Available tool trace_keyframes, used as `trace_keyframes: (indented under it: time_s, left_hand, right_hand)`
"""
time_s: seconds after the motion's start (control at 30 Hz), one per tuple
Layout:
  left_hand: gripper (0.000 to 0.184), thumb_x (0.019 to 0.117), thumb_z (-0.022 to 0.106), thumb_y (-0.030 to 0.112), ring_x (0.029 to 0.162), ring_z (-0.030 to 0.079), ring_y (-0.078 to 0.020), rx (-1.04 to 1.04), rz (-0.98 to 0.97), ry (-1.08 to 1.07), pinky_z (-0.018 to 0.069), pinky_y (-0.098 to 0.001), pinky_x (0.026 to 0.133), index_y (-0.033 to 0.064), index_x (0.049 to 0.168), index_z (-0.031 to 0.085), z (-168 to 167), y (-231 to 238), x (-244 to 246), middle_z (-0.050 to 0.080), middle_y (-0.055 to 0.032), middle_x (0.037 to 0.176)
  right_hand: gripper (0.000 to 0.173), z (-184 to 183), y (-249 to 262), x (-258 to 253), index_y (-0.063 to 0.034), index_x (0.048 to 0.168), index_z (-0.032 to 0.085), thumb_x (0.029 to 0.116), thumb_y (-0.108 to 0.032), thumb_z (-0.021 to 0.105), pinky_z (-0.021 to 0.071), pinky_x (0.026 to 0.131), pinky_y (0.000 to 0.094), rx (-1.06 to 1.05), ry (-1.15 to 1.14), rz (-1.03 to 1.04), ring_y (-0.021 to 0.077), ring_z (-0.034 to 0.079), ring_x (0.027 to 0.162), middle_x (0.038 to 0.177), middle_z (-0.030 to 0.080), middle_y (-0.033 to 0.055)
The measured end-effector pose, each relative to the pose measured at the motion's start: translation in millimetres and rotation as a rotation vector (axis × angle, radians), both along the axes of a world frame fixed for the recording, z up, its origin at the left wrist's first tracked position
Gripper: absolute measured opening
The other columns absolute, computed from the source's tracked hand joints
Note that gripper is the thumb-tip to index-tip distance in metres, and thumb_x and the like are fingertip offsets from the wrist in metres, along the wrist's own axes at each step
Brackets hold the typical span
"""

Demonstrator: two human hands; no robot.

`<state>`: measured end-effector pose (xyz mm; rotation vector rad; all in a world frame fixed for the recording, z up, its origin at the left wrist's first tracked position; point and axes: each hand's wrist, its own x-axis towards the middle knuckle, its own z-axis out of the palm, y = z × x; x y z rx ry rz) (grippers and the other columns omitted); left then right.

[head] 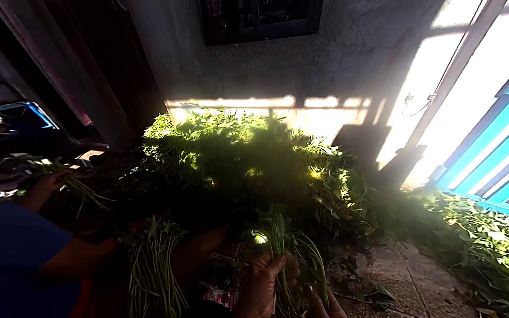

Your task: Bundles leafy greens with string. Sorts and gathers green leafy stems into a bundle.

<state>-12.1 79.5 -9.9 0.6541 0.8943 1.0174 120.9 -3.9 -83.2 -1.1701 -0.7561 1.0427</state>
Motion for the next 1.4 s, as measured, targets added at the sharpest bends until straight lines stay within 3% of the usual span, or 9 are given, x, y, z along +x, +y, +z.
trace_keyframes:
  time_s: [0.07, 0.2, 0.3, 0.43, 0.6, 0.77, 0.83, 1.1, 1.4]
  left_hand:
    - [0.022, 0.1061, 0.054, 0.007, 0.086, 0.076, -0.0339, 0.009, -0.002, 0.012, 0.0647, -0.0452, 0.078, -0.0091, 0.118, 0.064, 1, 0, 0, 0.075, -0.0238, 0.098]
    - [0.021, 0.1057, 0.055, 0.007, 0.083, 0.076, -0.0306, 0.094, -0.111, 0.046, 0.0647, -0.0432, 0.078, -0.0089, 0.115, 0.066, -1, -1, -2, 0.075, -0.0220, 0.095]
    - [0.020, 0.1051, 0.056, 0.007, 0.082, 0.076, -0.0289, 0.159, -0.190, 0.047, 0.0650, -0.0430, 0.076, -0.0078, 0.113, 0.067, -7, 0, -3, 0.075, -0.0206, 0.094]
    - [0.018, 0.1040, 0.058, 0.007, 0.079, 0.075, -0.0278, 0.184, -0.213, 0.051, 0.0651, -0.0421, 0.075, -0.0077, 0.109, 0.067, -9, 0, -3, 0.075, -0.0195, 0.090]
    - [0.023, 0.1063, 0.053, 0.008, 0.079, 0.075, -0.0291, 0.211, -0.157, -0.006, 0.0645, -0.0428, 0.076, -0.0090, 0.115, 0.065, -7, -1, -1, 0.074, -0.0218, 0.091]
    - [0.022, 0.1064, 0.052, 0.007, 0.079, 0.075, -0.0267, 0.332, -0.164, 0.030, 0.0641, -0.0404, 0.077, -0.0091, 0.114, 0.065, -4, -1, 1, 0.074, -0.0199, 0.089]
    - [0.023, 0.1064, 0.053, 0.009, 0.079, 0.075, -0.0264, 0.386, -0.205, 0.065, 0.0642, -0.0405, 0.077, -0.0083, 0.112, 0.067, -6, -1, 2, 0.074, -0.0185, 0.089]
    - [0.024, 0.1075, 0.051, 0.010, 0.075, 0.074, -0.0266, 0.308, -0.114, 0.079, 0.0642, -0.0400, 0.071, -0.0090, 0.112, 0.065, -13, 4, 11, 0.073, -0.0200, 0.087]
    - [0.022, 0.1059, 0.056, 0.011, 0.074, 0.074, -0.0274, 0.282, -0.103, 0.108, 0.0650, -0.0415, 0.071, -0.0083, 0.109, 0.066, -15, 0, 14, 0.073, -0.0192, 0.086]
  right_hand:
    - [0.015, 14, 10, -2, -0.0036, 0.095, 0.061, 0.1043, -0.015, 0.058, 0.0473, 0.052, 0.0261, 0.011, 0.063, -0.107, 0.0078, 0.050, 0.052, 0.066, 0.055, -0.0008]
    - [0.015, 36, 27, 3, 0.0023, 0.107, 0.071, 0.1002, -0.008, 0.063, 0.0501, 0.056, 0.0237, 0.035, 0.074, -0.088, 0.0082, 0.059, 0.060, 0.080, 0.070, 0.0059]
    - [0.022, 50, 37, 8, 0.0056, 0.116, 0.070, 0.1021, -0.010, 0.061, 0.0620, 0.065, 0.0357, -0.009, 0.182, 0.038, 0.0201, 0.071, 0.072, 0.088, 0.074, 0.0159]
    - [0.024, 55, 46, 17, 0.0069, 0.118, 0.069, 0.1010, -0.009, 0.062, 0.0581, 0.058, 0.0340, -0.022, 0.262, 0.192, 0.0173, 0.065, 0.062, 0.078, 0.070, 0.0142]
    - [0.025, 61, 62, 34, 0.0049, 0.118, 0.071, 0.0994, -0.010, 0.063, 0.0550, 0.056, 0.0295, -0.053, 0.268, 0.227, 0.0151, 0.063, 0.063, 0.087, 0.072, 0.0159]
    - [0.021, 72, 75, 40, 0.0027, 0.108, 0.075, 0.0990, -0.014, 0.065, 0.0442, 0.048, 0.0229, -0.001, 0.229, 0.231, 0.0074, 0.048, 0.052, 0.072, 0.063, 0.0064]
    - [0.018, 77, 78, 38, 0.0027, 0.098, 0.074, 0.0981, -0.014, 0.066, 0.0467, 0.050, 0.0242, 0.010, 0.250, 0.225, 0.0080, 0.050, 0.052, 0.068, 0.062, 0.0066]
    - [0.009, 80, 74, 26, 0.0059, 0.095, 0.075, 0.0920, -0.002, 0.071, 0.0475, 0.048, 0.0241, 0.060, 0.270, 0.065, 0.0095, 0.053, 0.051, 0.069, 0.066, 0.0108]
    - [0.006, 71, 66, 13, 0.0044, 0.090, 0.076, 0.0886, -0.001, 0.075, 0.0472, 0.049, 0.0251, 0.135, 0.051, -0.148, 0.0115, 0.056, 0.053, 0.070, 0.068, 0.0107]
